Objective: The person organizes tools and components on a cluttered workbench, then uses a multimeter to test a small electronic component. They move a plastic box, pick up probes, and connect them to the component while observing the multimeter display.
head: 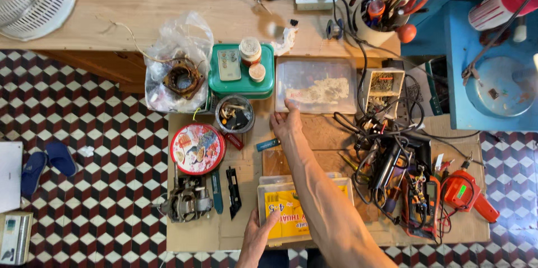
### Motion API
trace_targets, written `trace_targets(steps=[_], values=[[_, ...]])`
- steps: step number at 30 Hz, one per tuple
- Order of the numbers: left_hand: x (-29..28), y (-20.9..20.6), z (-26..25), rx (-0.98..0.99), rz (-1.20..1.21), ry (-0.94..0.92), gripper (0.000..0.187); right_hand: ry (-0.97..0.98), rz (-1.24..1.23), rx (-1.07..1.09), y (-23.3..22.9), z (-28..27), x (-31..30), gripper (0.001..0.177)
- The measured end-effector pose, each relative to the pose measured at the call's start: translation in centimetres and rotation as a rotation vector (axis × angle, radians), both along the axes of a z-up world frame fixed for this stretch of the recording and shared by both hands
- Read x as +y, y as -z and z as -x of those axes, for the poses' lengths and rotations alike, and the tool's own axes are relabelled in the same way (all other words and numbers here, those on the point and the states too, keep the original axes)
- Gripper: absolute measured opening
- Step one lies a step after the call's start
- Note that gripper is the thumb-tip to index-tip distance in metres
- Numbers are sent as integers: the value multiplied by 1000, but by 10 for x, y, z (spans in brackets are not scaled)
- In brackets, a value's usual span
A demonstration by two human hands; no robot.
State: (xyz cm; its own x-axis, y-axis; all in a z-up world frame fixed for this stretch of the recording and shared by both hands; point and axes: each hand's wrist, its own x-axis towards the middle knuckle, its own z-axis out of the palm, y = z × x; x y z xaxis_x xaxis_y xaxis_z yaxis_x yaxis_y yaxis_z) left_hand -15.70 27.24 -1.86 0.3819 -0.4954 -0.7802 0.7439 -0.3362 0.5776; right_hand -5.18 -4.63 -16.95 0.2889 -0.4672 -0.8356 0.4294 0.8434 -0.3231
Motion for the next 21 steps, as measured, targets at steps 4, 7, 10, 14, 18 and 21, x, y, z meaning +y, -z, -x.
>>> trace_targets(steps=[4, 7, 10, 14, 18, 21], values=[[2, -14, -4, 34, -11, 65, 72, -44, -64, -128, -31, 4, -20, 74], [-1, -34, -8, -100, -89, 136, 81, -199, -117, -154, -67, 12, -27, 86], [-9, -54, -8, -72, 55, 48, 81, -483, 65, -7, -112, 30, -31, 81], [-12, -64, -8, -263, -49, 116, 70, -642, 490, 168, -181, 94, -18, 62], [-15, -56, -13, -381, -84, 180, 63, -700, 771, 644, -238, 197, 41, 48], [-17, -51, -9, -440, -71, 189, 62, -717, 919, 857, -254, 252, 101, 56]])
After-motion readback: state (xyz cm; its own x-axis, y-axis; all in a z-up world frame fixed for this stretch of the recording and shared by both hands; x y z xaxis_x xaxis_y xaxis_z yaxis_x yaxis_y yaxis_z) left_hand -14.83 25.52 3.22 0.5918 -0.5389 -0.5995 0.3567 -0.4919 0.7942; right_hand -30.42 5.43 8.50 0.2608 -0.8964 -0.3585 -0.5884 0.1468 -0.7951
